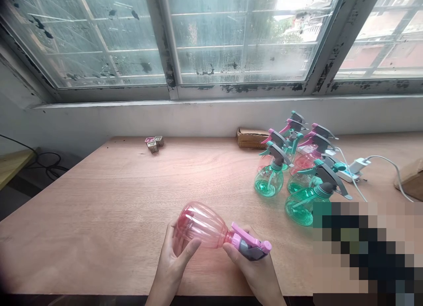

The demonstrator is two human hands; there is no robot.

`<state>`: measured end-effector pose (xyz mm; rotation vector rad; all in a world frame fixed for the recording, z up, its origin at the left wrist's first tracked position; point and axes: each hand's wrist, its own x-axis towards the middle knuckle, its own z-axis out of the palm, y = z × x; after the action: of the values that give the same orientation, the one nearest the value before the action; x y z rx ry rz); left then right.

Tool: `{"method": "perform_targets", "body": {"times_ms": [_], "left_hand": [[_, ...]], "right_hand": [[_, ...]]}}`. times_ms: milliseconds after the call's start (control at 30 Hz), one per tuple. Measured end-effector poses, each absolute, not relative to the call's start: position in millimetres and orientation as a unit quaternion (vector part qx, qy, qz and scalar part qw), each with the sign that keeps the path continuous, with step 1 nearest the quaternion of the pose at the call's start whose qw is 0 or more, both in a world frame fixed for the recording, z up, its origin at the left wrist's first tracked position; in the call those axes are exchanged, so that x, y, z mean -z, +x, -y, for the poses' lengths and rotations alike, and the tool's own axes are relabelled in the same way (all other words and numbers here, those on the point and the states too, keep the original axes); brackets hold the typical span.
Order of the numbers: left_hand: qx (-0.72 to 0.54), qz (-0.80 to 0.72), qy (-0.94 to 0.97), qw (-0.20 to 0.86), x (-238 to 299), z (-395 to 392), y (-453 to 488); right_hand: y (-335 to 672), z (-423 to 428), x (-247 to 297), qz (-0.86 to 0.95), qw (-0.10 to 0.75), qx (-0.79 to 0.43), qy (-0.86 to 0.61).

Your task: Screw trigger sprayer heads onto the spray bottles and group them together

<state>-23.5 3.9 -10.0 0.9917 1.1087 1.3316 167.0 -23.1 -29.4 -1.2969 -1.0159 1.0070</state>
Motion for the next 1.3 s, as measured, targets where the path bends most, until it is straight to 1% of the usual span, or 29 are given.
{"method": "perform_targets", "body": {"times_ms": [233, 400, 600, 767, 1033, 1300], "left_hand": [[-0.514, -0.46, 0.457, 0.562, 11.2, -3.1, -27.5], [-0.52, -0.449, 0.475, 0.55, 11.7, 0.5, -25.6], [-0.566, -0.483, 0.415, 0.523, 19.9, -1.5, -20.6], [-0.56, -0.499, 0.41, 0.519, 21.1, -2.7, -20.2], [-0.565, -0.478, 0.428, 0.519, 20.9, -4.6, -21.1], [-0.534, -0.471, 0.451, 0.538, 15.3, -3.4, -25.9]], "right_hand": [[168.0, 19.4, 32.2, 0.359, 0.618, -0.455, -0.531], [166.0, 21.6, 32.7, 0.359, 0.608, -0.462, -0.536], [162.7, 24.1, 30.6, 0.404, 0.58, -0.452, -0.544], [163.6, 22.8, 32.6, 0.392, 0.583, -0.455, -0.547], [166.4, 22.1, 42.0, 0.386, 0.595, -0.441, -0.55], [169.2, 20.6, 40.4, 0.389, 0.602, -0.434, -0.546]]}}
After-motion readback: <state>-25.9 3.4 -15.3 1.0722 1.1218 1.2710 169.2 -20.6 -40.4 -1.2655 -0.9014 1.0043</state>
